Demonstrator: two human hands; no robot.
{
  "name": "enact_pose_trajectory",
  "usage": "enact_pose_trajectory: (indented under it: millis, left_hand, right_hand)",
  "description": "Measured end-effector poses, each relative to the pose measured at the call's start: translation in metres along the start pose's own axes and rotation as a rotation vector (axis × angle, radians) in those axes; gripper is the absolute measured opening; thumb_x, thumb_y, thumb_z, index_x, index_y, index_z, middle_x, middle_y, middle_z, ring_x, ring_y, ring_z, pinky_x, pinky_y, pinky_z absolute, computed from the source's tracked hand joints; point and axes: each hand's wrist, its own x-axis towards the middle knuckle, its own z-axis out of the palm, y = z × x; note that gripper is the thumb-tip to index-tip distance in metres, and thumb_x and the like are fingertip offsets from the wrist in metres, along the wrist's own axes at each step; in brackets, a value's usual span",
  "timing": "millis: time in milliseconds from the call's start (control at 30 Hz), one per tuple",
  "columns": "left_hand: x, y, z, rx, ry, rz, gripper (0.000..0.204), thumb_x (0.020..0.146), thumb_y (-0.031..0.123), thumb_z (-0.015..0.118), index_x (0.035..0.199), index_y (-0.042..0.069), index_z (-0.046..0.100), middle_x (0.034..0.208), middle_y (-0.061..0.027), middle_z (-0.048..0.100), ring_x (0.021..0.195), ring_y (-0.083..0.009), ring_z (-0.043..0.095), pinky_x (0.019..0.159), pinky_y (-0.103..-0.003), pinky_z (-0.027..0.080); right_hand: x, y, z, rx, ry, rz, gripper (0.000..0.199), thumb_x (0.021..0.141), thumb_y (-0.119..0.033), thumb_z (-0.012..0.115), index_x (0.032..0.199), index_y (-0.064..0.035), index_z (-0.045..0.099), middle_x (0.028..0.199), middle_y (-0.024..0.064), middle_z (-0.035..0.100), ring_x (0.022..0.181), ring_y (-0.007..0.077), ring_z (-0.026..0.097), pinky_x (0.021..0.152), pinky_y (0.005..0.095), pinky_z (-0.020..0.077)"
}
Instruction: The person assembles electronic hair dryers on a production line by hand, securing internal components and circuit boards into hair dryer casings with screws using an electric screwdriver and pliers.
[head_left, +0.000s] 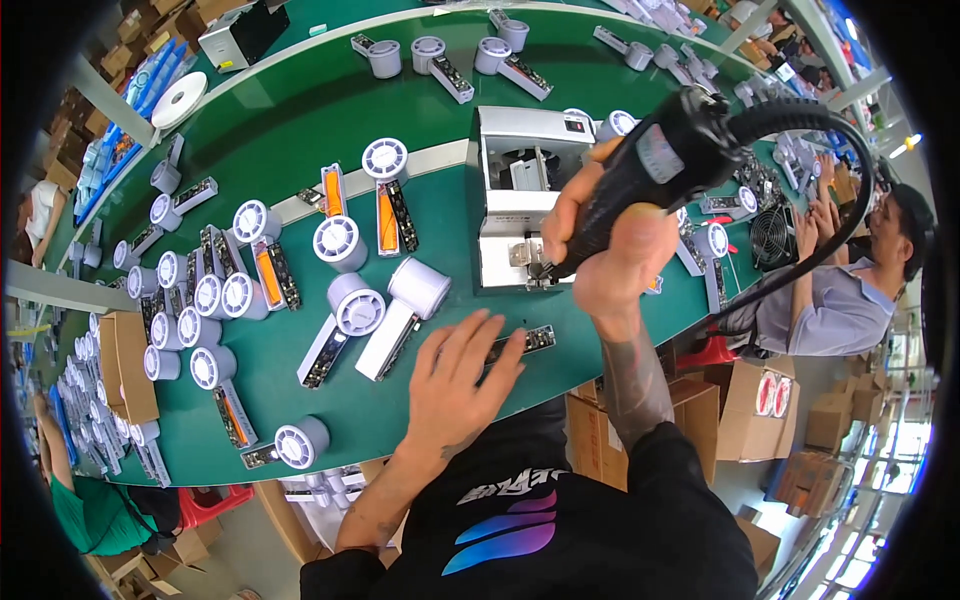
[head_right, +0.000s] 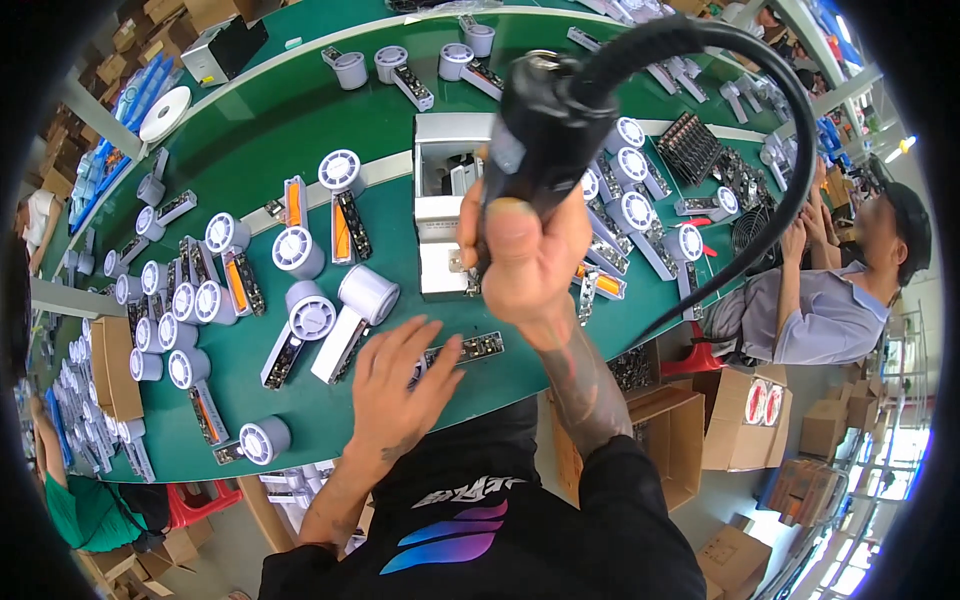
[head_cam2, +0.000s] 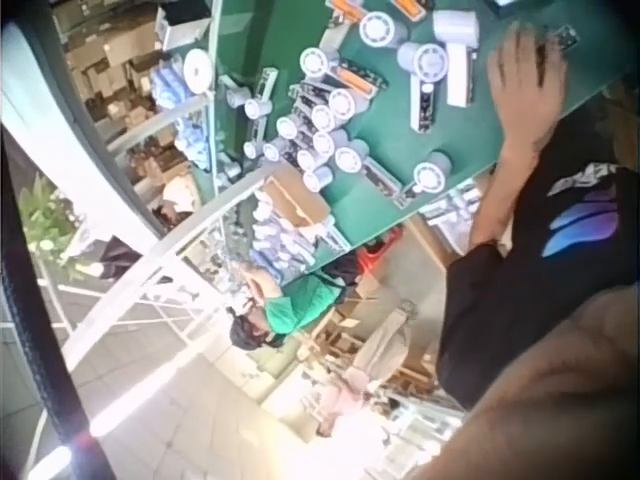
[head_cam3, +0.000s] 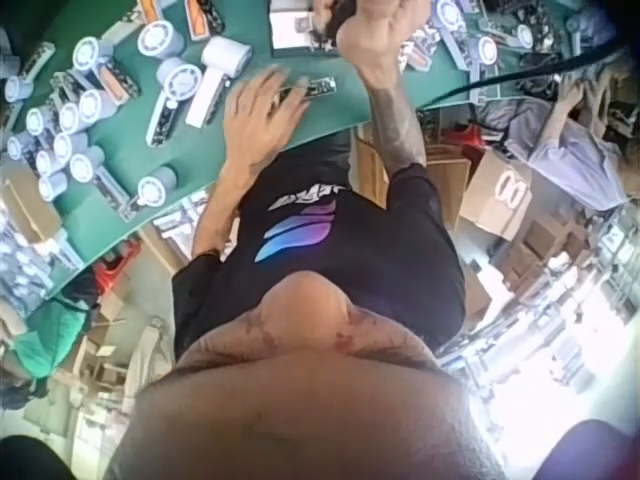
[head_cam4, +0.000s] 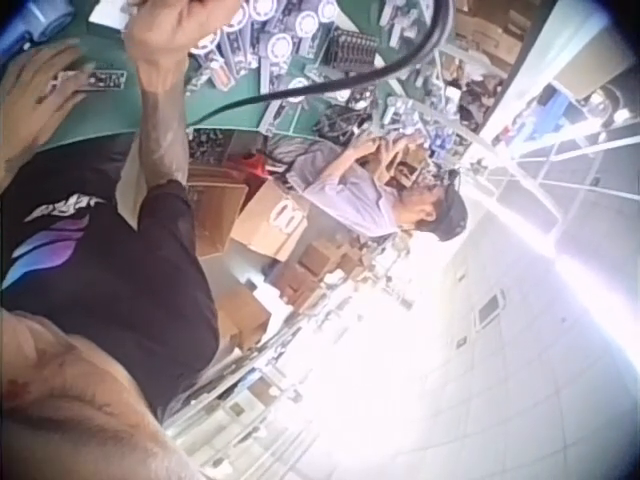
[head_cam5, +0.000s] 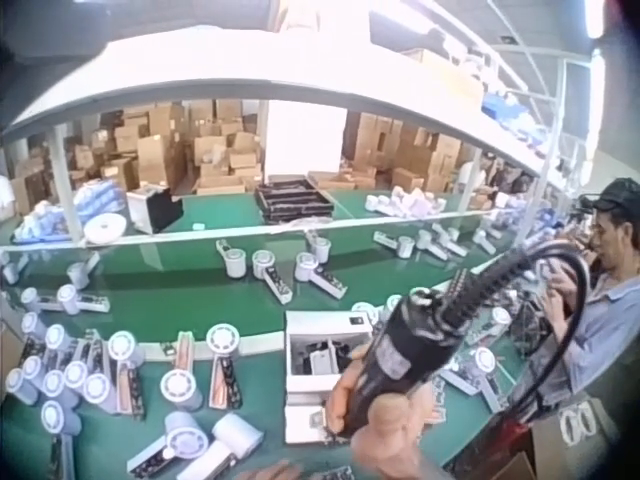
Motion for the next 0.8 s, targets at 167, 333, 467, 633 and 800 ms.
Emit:
enact_pose_trajectory:
  millis: [167,333,467,633,800]
  left_hand:
    - [-0.030,-0.009,0.002,-0.242,0.170,-0.288,0.068,0.072,0.019,0.086,0.132,0.002,0.059,0.132,-0.0207,0.055,0.118,-0.0359,0.056,0.097,-0.047,0.046]
    - [-0.043,-0.016,0.015,-0.424,0.137,-0.375,0.088,0.072,0.011,0.087,0.145,-0.005,0.040,0.132,-0.0238,0.054,0.116,-0.0395,0.056,0.094,-0.042,0.050]
    - [-0.041,-0.017,0.014,-0.452,0.066,-0.399,0.087,0.073,0.009,0.085,0.146,-0.004,0.039,0.127,-0.0224,0.058,0.113,-0.0370,0.059,0.093,-0.042,0.051]
    - [-0.040,-0.017,0.016,-0.502,0.062,-0.433,0.088,0.073,0.008,0.085,0.147,-0.004,0.038,0.127,-0.0224,0.059,0.112,-0.0364,0.060,0.093,-0.042,0.051]
    - [-0.038,-0.015,0.016,-0.483,0.045,-0.407,0.089,0.073,0.007,0.084,0.148,-0.003,0.036,0.125,-0.0225,0.059,0.111,-0.0367,0.060,0.093,-0.043,0.050]
  right_hand:
    - [-0.031,0.010,-0.013,0.175,0.003,0.193,0.082,0.088,-0.076,0.050,0.122,-0.0014,0.038,0.063,0.0065,0.048,0.044,0.0170,0.047,0.043,0.0310,0.0408]
    - [-0.039,-0.020,0.001,0.193,0.111,0.177,0.099,0.080,-0.089,0.037,0.134,-0.0063,0.032,0.062,0.0041,0.044,0.043,0.0158,0.044,0.042,0.0306,0.0408]
    - [-0.016,-0.021,-0.015,0.208,0.215,0.062,0.102,0.082,-0.089,0.032,0.139,-0.0049,0.031,0.063,0.0058,0.044,0.042,0.0164,0.044,0.041,0.0307,0.0408]
    - [-0.006,-0.005,-0.024,0.296,0.151,-0.002,0.099,0.082,-0.089,0.033,0.137,-0.0066,0.032,0.064,0.0060,0.046,0.043,0.0164,0.045,0.042,0.0313,0.0417]
    - [-0.006,0.003,-0.023,0.124,-0.025,0.087,0.102,0.075,-0.092,0.040,0.128,-0.0054,0.033,0.063,0.0060,0.048,0.044,0.0166,0.047,0.043,0.0312,0.0426]
